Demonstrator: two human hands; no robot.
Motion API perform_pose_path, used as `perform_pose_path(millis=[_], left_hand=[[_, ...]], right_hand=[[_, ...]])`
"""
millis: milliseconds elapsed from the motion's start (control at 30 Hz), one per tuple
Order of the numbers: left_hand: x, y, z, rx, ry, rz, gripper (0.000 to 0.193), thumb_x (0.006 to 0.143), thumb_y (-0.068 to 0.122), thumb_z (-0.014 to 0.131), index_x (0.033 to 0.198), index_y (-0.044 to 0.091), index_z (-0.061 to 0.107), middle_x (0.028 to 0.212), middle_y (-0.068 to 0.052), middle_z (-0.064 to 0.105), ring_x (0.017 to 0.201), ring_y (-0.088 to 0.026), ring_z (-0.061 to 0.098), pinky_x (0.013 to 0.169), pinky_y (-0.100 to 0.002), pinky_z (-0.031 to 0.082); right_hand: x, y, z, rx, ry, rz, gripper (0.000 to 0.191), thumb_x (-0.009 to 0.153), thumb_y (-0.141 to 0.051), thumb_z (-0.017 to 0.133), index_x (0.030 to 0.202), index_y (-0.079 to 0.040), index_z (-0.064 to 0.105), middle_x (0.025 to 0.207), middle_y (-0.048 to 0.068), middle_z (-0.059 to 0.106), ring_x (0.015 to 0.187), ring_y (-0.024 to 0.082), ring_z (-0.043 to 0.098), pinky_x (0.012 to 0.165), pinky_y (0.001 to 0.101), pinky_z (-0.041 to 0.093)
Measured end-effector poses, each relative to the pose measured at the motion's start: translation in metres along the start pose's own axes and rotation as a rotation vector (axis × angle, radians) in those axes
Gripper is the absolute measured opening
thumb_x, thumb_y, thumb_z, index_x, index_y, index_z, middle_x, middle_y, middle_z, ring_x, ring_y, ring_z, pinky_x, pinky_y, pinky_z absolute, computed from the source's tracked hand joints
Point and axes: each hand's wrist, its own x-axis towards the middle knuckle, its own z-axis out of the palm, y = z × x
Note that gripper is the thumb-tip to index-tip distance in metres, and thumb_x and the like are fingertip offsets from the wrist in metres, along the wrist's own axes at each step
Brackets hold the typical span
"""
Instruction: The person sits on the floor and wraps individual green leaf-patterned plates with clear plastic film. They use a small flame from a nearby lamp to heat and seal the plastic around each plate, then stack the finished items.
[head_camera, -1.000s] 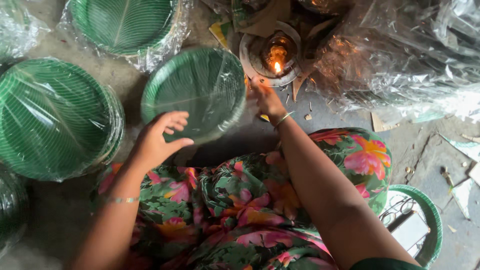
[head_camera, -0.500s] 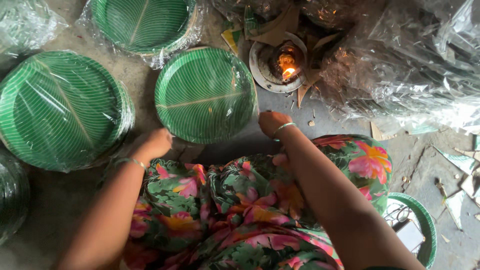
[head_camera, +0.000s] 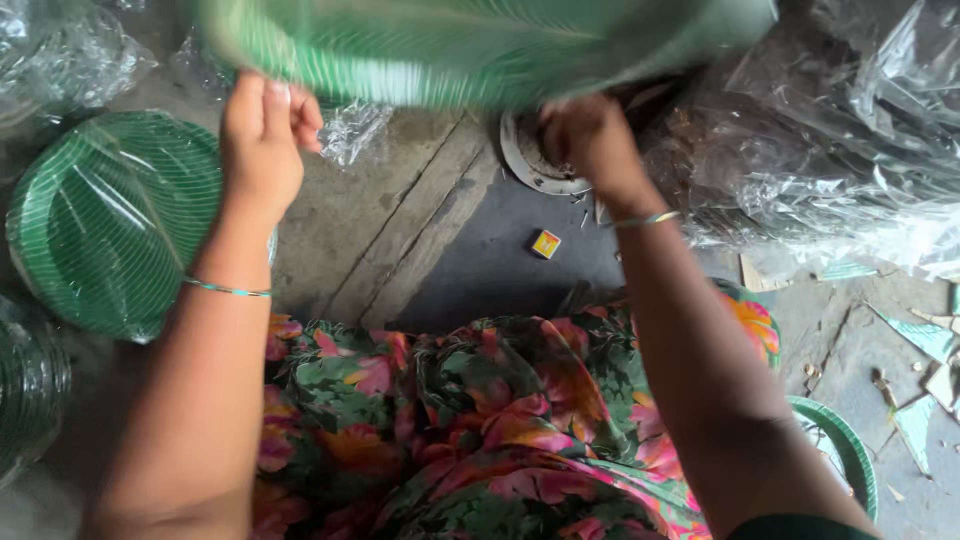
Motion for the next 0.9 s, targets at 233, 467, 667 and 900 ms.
perform_pose_path(millis=[233, 467, 667, 900], left_hand=[[-0.016, -0.109, -0.029, 0.792, 0.080, 0.561, 0.010, 0.111, -0.002, 0.055, 0.102, 0.002, 0.053, 0.102, -0.021, 0.059, 0.095, -0.043, 0.061, 0.088, -0.049, 0.050], [-0.009, -0.198, 0.018, 0.740, 0.037, 0.008, 0.022, 0.108, 0.020, 0.054, 0.123, 0.006, 0.063, 0.102, -0.026, 0.067, 0.092, -0.048, 0.062, 0.074, -0.052, 0.049], [-0.031, -0.218, 0.057, 0.669, -0.012, -0.073, 0.021, 0.106, 0.024, 0.062, 0.100, 0.004, 0.065, 0.088, -0.019, 0.067, 0.079, -0.039, 0.064, 0.070, -0.045, 0.049], [-0.039, -0.220, 0.070, 0.589, -0.009, -0.074, 0.021, 0.102, 0.024, 0.066, 0.097, 0.004, 0.064, 0.084, -0.017, 0.067, 0.074, -0.034, 0.064, 0.069, -0.042, 0.050]], right_hand=[[-0.035, 0.085, -0.006, -0.009, 0.108, -0.021, 0.018, 0.106, -0.014, 0.062, 0.098, -0.001, 0.070, 0.084, -0.001, 0.066, 0.075, 0.009, 0.058, 0.070, 0.0236, 0.048], [-0.028, 0.098, 0.024, -0.261, 0.354, -0.050, 0.013, 0.095, -0.009, 0.084, 0.089, 0.000, 0.077, 0.093, 0.006, 0.077, 0.087, 0.012, 0.068, 0.078, 0.0260, 0.054], [-0.033, 0.168, 0.006, 0.298, 0.568, 0.458, 0.014, 0.090, -0.002, 0.073, 0.104, -0.005, 0.078, 0.094, 0.003, 0.074, 0.082, 0.011, 0.065, 0.073, 0.0239, 0.054], [-0.021, 0.186, -0.002, 0.246, 0.763, 0.228, 0.021, 0.087, 0.011, 0.074, 0.087, -0.004, 0.060, 0.087, 0.004, 0.067, 0.078, 0.012, 0.063, 0.069, 0.0270, 0.056]])
